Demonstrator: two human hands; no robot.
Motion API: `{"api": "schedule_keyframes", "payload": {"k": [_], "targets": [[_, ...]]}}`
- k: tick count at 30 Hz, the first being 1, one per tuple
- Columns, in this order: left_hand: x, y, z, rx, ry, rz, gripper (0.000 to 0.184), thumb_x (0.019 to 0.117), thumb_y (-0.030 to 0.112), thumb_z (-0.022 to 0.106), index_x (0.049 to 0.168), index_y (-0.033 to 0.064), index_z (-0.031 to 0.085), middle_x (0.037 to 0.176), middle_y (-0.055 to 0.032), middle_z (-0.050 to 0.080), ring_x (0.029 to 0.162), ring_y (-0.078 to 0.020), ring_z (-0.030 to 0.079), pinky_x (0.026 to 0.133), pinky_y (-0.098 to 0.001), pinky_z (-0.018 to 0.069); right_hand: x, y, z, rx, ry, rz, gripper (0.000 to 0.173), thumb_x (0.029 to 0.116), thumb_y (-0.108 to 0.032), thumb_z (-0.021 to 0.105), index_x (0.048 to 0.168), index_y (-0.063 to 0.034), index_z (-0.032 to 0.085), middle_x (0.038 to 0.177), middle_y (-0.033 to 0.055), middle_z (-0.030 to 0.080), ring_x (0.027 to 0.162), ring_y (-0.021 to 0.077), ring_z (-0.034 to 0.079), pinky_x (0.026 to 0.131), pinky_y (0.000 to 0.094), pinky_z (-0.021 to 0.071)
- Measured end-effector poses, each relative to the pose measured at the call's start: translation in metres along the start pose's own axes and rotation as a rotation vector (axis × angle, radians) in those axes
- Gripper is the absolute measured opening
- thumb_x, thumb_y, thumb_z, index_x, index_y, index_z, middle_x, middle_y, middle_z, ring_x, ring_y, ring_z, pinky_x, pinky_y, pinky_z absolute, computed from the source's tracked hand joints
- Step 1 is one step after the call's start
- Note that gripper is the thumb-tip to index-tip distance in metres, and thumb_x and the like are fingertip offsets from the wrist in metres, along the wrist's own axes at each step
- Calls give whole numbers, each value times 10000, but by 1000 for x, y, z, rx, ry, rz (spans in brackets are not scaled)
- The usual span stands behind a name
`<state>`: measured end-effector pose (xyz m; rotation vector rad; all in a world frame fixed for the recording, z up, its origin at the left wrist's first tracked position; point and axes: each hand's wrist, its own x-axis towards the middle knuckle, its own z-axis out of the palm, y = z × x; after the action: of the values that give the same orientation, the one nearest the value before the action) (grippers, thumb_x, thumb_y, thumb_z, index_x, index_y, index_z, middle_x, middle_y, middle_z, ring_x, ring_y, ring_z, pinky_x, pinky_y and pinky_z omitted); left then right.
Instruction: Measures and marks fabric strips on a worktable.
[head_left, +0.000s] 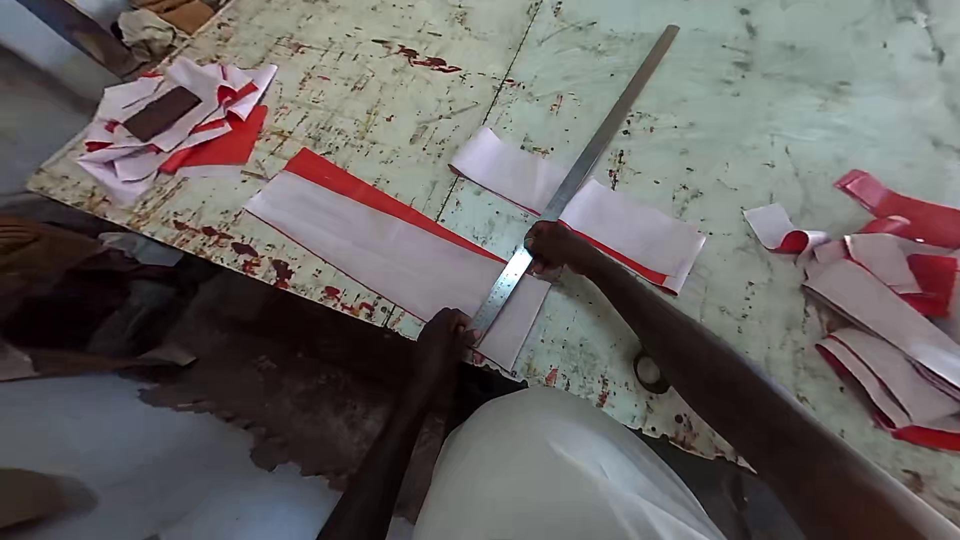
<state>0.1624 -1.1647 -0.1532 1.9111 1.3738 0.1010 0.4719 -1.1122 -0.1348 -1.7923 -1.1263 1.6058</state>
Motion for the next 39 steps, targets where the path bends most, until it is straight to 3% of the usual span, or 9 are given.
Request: {"api": "schedule_keyframes", "payload": {"k": [6,9,12,14,20,24,34,37,39], "targets": [[-1,0,7,25,-9,-39,296,927,340,765,1032,72,694,881,-76,665,795,-226,651,781,-475,565,7,-1,-7,-86,-101,-38,244,1072,-155,487,1268,-20,537,796,139,664,584,207,659,547,343,572],[-3,12,3,46,-40,-96,293,942,327,748,1063,67,687,899,-86,670,815,-238,660,800,-483,564,-1,-10,-6,-294,-93,-22,220,1069,-138,502,1254,-31,552,788,130,662,568,204,649,541,353,569],[-6,14,4,52,-40,-111,294,943,332,746,1060,68,688,892,-91,676,801,-244,667,788,-492,572,-29,-3,9,-491,-74,-307,186,1012,-123,598,1155,-43,687,962,137,711,804,253,708,761,483,602],[-4,15,3,55,-47,-121,289,940,333,750,1049,73,687,881,-89,678,792,-251,670,770,-503,575,-50,16,32,-476,-25,-498,161,956,-117,661,1077,-74,759,978,116,707,895,250,685,844,495,569],[-2,19,-1,64,-65,-105,249,934,312,757,988,77,693,842,-102,682,778,-289,671,731,-552,561,-73,70,90,-348,118,-604,88,932,-110,695,985,-79,758,924,47,682,773,150,661,714,363,597],[-3,21,-2,41,-85,-121,230,948,308,738,978,88,679,792,-75,685,708,-240,677,692,-501,579,-74,69,97,-412,160,-577,107,933,-107,690,1011,-61,748,906,73,689,773,191,677,717,408,598],[0,22,-2,74,-109,-136,241,949,314,732,990,82,681,855,-96,676,795,-276,670,741,-529,559,-67,52,107,-759,217,-609,65,891,-113,682,880,-57,713,836,101,648,737,251,672,623,438,577],[0,28,-4,102,-130,-161,238,953,302,723,1010,74,690,895,-108,689,844,-292,681,772,-540,561,-70,15,84,-879,-45,-337,122,919,-128,648,943,-48,736,930,146,696,921,334,688,764,551,552],[3,28,-5,105,-134,-170,234,947,300,727,1010,78,689,897,-109,687,855,-291,678,787,-541,556,-61,21,60,-730,32,-391,129,920,-113,643,953,-52,751,919,118,719,900,290,703,789,532,569]]}}
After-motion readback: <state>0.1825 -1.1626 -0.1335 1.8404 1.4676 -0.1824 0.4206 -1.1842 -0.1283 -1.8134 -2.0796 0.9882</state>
